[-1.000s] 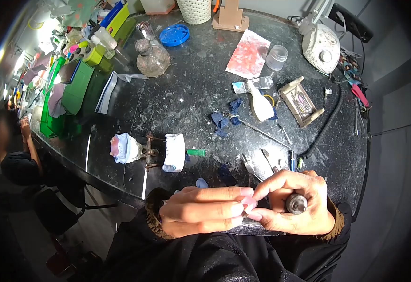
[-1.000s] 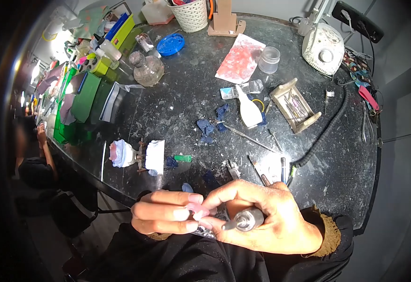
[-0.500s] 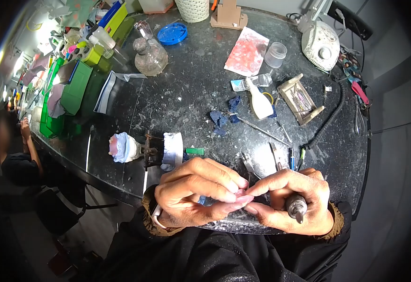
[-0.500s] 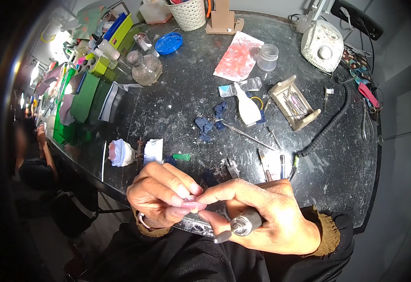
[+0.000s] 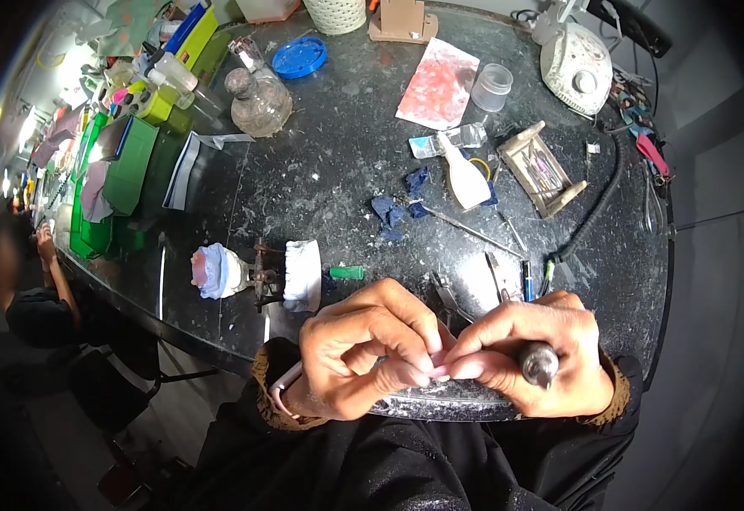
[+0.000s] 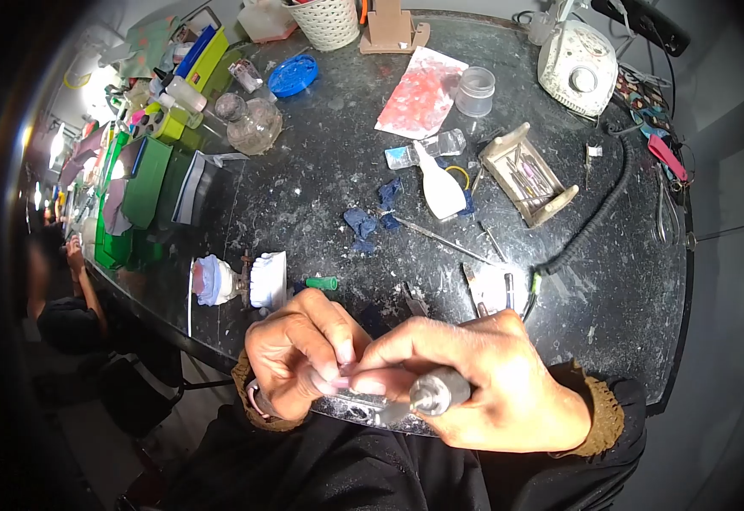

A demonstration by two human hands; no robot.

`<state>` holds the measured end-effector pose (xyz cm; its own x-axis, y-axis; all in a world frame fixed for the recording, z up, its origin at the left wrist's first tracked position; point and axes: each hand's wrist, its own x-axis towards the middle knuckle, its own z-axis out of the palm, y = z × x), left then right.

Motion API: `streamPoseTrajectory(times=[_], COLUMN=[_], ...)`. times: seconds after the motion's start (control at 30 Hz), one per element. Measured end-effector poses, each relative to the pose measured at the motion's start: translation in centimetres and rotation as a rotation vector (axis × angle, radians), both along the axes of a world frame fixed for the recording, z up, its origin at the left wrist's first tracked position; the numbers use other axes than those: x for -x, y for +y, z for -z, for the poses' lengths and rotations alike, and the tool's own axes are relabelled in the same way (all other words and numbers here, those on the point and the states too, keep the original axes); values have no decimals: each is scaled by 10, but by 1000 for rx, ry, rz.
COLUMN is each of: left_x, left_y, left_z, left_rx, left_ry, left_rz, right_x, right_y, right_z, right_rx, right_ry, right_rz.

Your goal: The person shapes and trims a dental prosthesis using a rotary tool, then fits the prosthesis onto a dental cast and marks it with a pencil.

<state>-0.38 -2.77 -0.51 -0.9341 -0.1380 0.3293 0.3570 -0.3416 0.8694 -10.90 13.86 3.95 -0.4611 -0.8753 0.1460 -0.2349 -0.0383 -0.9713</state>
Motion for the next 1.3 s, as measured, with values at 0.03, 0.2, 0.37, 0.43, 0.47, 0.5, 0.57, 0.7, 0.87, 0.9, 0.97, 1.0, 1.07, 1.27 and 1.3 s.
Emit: streamPoseTrajectory(times=[0.03,0.2,0.37,0.43,0.47,0.5,0.57,0.7,0.87,0.9,0.97,1.0,1.07,1.27,1.3], left_x=[-1,-1,2,2,2,2,-1,-3,-4,-4,-3,-3,-3,-4,-4], left_y=[-2,-14,-15,-10,-9,-14,-14,-10,-11,-10,-10,-10,-10,-9,-9], left_z=[0,-2,6,4,3,5,6,14,13,11,12,12,12,15,14], left_rx=[-46,-321,-399,-314,-271,-215,-347,-429,-355,-339,-318,-313,-301,-302,-312], left_ry=[-24,-456,-549,-572,-583,-611,-556,-355,-317,-326,-307,-299,-286,-281,-288], left_rz=[47,459,648,596,568,636,548,341,248,225,194,192,191,171,176], right_x=[2,11,11,10,9,8,10,8,6,6,4,4,4,3,3], right_y=[1,5,7,7,6,4,3,-1,-4,-5,-5,-5,-6,-6,-6], right_z=[-6,-8,-3,1,4,5,2,1,9,8,8,8,9,18,19], right_rx=[-101,-252,-207,-143,-96,-48,-19,-136,-228,-243,-284,-304,-297,-245,-237], right_ry=[-49,-2,97,168,187,208,402,957,1109,1122,1148,1160,1146,1127,1135], right_rz=[-29,-156,-223,-216,-142,-69,40,164,219,224,213,209,208,199,198])
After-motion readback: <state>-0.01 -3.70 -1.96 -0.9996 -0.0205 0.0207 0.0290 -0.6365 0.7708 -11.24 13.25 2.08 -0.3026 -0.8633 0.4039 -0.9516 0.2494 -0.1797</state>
